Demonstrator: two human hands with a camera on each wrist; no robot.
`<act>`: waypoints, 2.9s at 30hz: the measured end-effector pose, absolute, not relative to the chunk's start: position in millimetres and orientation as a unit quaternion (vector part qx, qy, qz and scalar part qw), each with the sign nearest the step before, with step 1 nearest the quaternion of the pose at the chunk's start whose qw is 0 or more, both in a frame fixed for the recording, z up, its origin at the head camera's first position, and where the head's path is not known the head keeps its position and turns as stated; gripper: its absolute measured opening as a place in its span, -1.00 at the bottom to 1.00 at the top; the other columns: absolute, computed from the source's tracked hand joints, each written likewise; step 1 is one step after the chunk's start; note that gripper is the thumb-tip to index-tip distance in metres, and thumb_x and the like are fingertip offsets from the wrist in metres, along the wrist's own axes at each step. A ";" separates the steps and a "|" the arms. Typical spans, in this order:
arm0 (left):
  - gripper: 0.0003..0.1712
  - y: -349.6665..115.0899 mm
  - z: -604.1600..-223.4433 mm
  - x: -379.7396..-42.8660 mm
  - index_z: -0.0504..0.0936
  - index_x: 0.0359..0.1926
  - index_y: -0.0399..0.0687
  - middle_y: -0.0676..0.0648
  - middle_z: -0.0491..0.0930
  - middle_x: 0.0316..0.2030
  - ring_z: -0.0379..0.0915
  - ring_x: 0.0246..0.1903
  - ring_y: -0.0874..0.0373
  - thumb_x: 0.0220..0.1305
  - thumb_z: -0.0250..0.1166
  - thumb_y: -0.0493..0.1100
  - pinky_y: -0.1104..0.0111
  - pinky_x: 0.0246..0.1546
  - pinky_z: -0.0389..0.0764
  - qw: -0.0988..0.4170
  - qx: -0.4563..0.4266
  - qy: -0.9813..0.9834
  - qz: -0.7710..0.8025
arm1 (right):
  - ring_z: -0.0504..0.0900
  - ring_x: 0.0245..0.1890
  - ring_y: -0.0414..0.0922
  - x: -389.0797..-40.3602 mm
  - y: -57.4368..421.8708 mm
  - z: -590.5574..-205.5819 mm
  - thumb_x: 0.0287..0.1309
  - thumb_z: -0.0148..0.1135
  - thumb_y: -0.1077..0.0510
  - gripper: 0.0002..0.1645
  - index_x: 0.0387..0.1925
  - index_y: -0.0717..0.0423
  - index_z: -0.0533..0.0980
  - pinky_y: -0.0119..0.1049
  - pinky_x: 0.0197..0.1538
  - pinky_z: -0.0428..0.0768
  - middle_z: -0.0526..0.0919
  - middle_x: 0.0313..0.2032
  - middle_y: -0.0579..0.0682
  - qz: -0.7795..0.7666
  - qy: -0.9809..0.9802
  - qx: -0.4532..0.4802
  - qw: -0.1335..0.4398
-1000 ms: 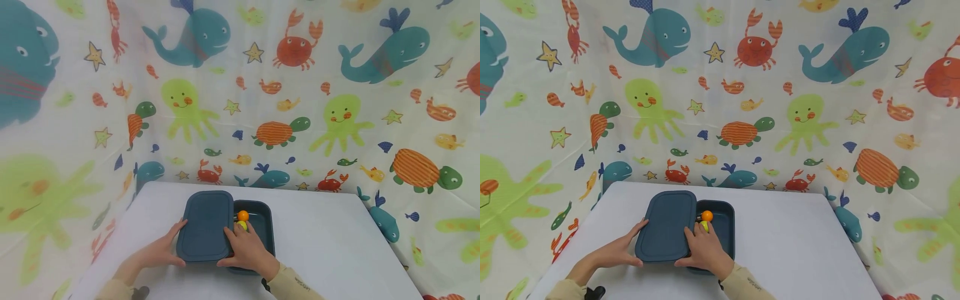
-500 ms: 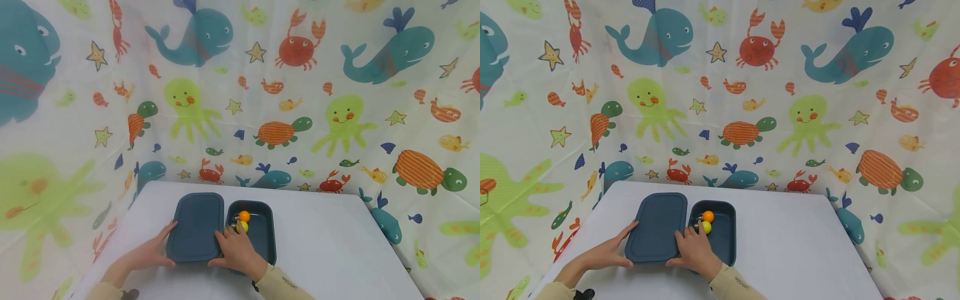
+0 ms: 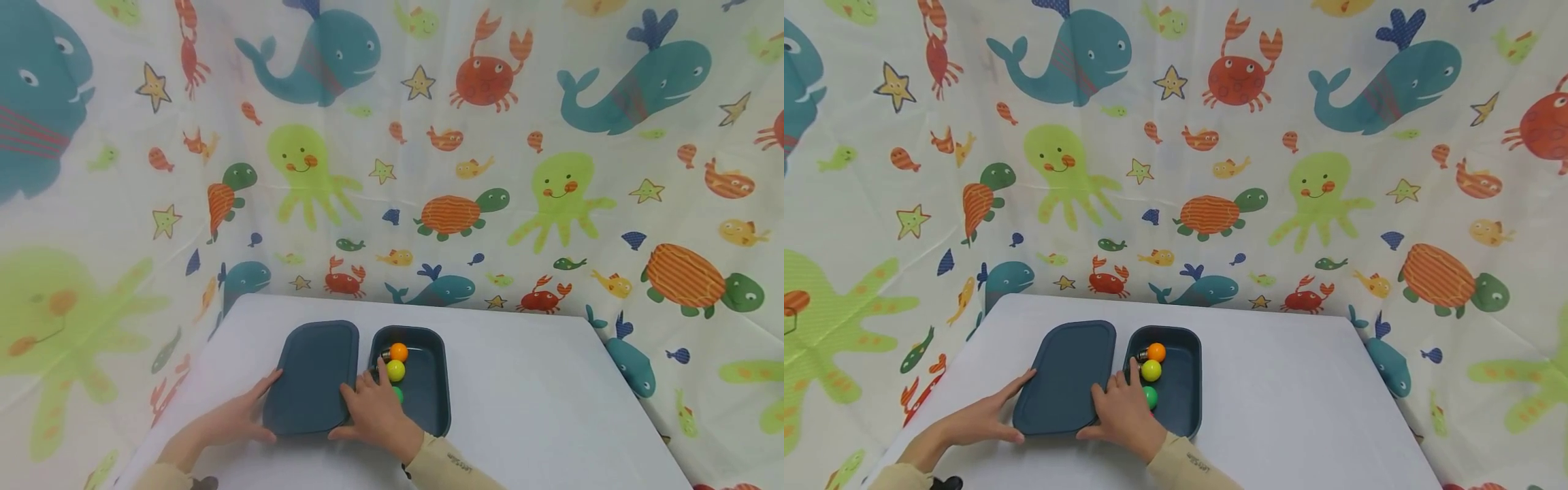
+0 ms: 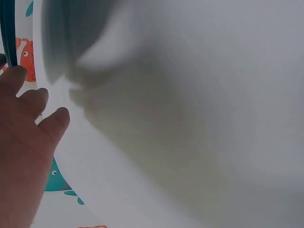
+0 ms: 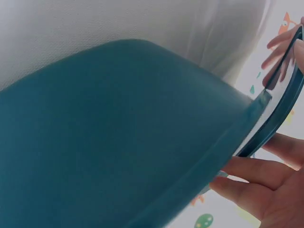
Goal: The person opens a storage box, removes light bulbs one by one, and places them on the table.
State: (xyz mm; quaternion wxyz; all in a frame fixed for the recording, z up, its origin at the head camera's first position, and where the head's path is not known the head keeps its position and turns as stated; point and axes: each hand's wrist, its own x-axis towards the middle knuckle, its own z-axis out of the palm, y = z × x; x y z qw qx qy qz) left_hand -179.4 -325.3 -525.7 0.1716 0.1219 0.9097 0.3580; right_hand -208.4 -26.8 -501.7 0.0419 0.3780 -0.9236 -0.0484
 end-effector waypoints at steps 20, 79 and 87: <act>0.29 -344.8 -553.1 -169.7 0.02 0.49 -0.21 -0.66 -0.12 0.36 -0.28 0.32 -0.64 -0.12 0.56 0.13 -0.48 0.17 -0.17 0.173 0.118 0.919 0.333 | 0.54 0.10 -0.04 -200.1 -45.5 -512.0 -0.11 0.03 -0.71 -0.04 0.09 -0.16 0.57 0.30 0.37 0.08 0.68 -0.01 -0.03 -0.099 -0.915 0.390 0.034; 0.36 -171.9 -534.5 -207.9 -0.31 0.55 0.00 -0.21 -0.26 0.54 -0.21 0.47 -0.24 0.04 0.48 0.18 -0.26 0.31 0.10 0.177 0.195 0.863 0.432 | 0.61 0.04 0.07 -271.4 64.6 -486.4 0.29 0.22 -0.04 -0.50 0.15 0.16 0.54 0.14 0.25 0.42 0.66 0.06 0.09 0.200 -0.954 0.222 0.017; 0.43 -169.7 -540.6 -209.3 -0.32 0.55 -0.07 -0.25 -0.22 0.53 -0.10 0.46 -0.23 -0.03 0.53 0.16 -0.21 0.34 0.10 0.183 0.188 0.858 0.441 | 0.60 0.05 0.11 -279.9 70.5 -491.0 0.30 0.20 0.00 -0.51 0.16 0.19 0.52 0.06 0.18 0.52 0.63 0.09 0.12 0.232 -0.952 0.198 0.000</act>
